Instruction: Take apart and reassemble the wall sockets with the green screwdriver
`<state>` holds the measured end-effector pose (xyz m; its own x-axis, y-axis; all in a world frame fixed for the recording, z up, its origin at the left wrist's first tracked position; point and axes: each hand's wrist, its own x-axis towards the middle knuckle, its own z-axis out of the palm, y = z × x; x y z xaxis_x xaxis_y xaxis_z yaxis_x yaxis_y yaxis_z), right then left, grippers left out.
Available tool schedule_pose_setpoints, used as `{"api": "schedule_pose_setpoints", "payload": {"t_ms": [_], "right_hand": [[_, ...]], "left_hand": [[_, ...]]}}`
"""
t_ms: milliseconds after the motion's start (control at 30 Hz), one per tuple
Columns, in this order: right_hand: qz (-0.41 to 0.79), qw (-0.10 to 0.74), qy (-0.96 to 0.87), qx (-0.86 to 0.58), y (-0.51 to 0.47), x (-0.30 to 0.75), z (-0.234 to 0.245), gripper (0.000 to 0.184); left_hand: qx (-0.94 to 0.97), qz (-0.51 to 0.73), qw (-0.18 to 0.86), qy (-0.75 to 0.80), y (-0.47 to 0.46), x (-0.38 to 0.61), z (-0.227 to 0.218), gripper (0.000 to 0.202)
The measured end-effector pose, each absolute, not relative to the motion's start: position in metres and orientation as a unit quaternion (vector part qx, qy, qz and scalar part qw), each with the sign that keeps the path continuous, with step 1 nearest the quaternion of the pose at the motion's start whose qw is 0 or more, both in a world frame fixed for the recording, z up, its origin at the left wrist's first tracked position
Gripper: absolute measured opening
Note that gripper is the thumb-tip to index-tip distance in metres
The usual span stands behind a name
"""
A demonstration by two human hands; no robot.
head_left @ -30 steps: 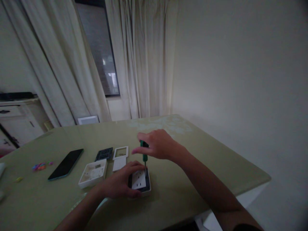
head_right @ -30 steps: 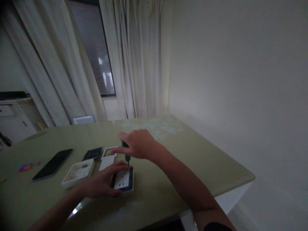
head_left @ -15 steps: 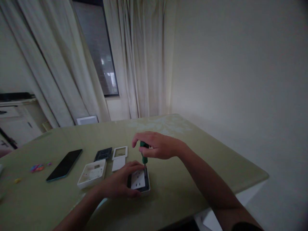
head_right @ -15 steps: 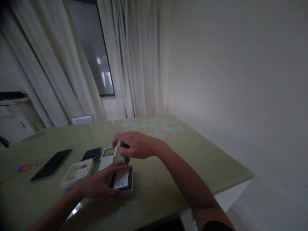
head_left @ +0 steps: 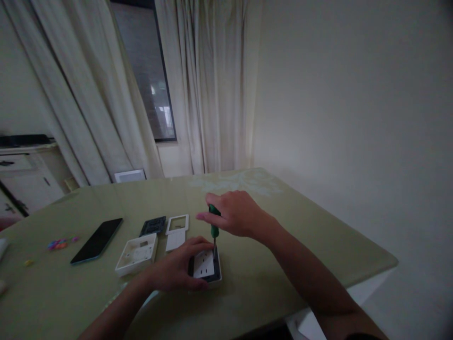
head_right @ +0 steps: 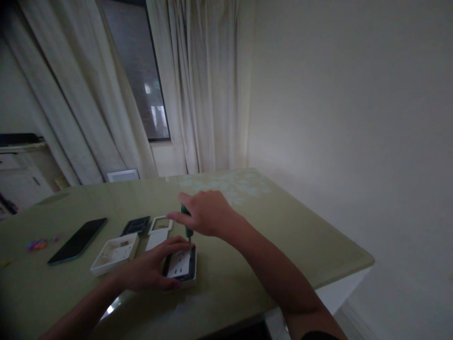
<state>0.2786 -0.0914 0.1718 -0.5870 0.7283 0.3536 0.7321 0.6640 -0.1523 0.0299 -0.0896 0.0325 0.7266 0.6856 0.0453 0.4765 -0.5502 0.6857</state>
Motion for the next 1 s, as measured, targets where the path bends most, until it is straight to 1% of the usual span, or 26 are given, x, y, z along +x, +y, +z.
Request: {"api": "schedule_pose_setpoints", "payload": {"t_ms": [33,67,133,167,200,267,300,333,367,433,467,500,567,633,733,767,900,1000], "right_hand": [[-0.013,0.196,-0.885,-0.423,-0.091,0.278,0.172,0.031],[0.001,0.196,-0.894,-0.403,-0.09,0.278,0.172,0.027],[0.061,0.195,-0.93,-0.306,-0.087,0.279,0.173,0.014],[0.084,0.196,-0.939,-0.269,-0.087,0.28,0.174,0.014],[0.088,0.197,-0.94,-0.263,-0.087,0.28,0.174,0.016],[0.041,0.201,-0.918,-0.339,-0.087,0.28,0.173,0.018],[0.009,0.201,-0.9,-0.388,-0.088,0.279,0.173,0.024],[-0.013,0.2,-0.888,-0.415,-0.088,0.279,0.172,0.028],[-0.014,0.198,-0.89,-0.41,-0.088,0.279,0.172,0.027],[0.029,0.198,-0.922,-0.33,-0.087,0.281,0.172,0.013],[0.054,0.201,-0.935,-0.286,-0.086,0.282,0.172,0.014],[0.071,0.206,-0.942,-0.256,-0.085,0.282,0.172,0.019],[0.08,0.218,-0.94,-0.249,-0.083,0.282,0.171,0.018],[0.085,0.228,-0.937,-0.25,-0.081,0.281,0.17,0.016],[0.104,0.233,-0.939,-0.23,-0.081,0.278,0.169,0.013],[0.105,0.234,-0.939,-0.229,-0.081,0.278,0.169,0.015],[0.09,0.238,-0.935,-0.247,-0.081,0.28,0.167,0.021],[0.088,0.242,-0.931,-0.257,-0.079,0.282,0.166,0.026]], "left_hand": [[0.866,0.156,0.336,0.336,-0.089,0.03,0.032,0.085],[0.865,0.155,0.337,0.337,-0.089,0.03,0.032,0.085],[0.865,0.154,0.336,0.34,-0.089,0.029,0.031,0.086],[0.866,0.151,0.335,0.34,-0.089,0.029,0.031,0.086],[0.867,0.148,0.333,0.341,-0.089,0.029,0.031,0.086],[0.867,0.145,0.329,0.344,-0.089,0.029,0.031,0.087],[0.868,0.147,0.328,0.344,-0.089,0.03,0.031,0.086],[0.868,0.149,0.327,0.342,-0.089,0.03,0.031,0.086],[0.869,0.152,0.327,0.339,-0.089,0.03,0.031,0.086],[0.871,0.153,0.326,0.334,-0.089,0.029,0.032,0.085],[0.871,0.151,0.326,0.336,-0.089,0.029,0.032,0.085],[0.871,0.148,0.324,0.339,-0.089,0.028,0.033,0.086],[0.868,0.151,0.325,0.343,-0.089,0.029,0.034,0.087],[0.855,0.177,0.347,0.342,-0.091,0.032,0.036,0.077],[0.822,0.232,0.396,0.336,-0.096,0.044,0.037,0.048],[0.814,0.249,0.409,0.329,-0.097,0.049,0.037,0.042],[0.785,0.307,0.453,0.291,-0.097,0.068,0.033,0.044],[0.773,0.317,0.463,0.295,-0.093,0.073,0.027,0.044]]}}
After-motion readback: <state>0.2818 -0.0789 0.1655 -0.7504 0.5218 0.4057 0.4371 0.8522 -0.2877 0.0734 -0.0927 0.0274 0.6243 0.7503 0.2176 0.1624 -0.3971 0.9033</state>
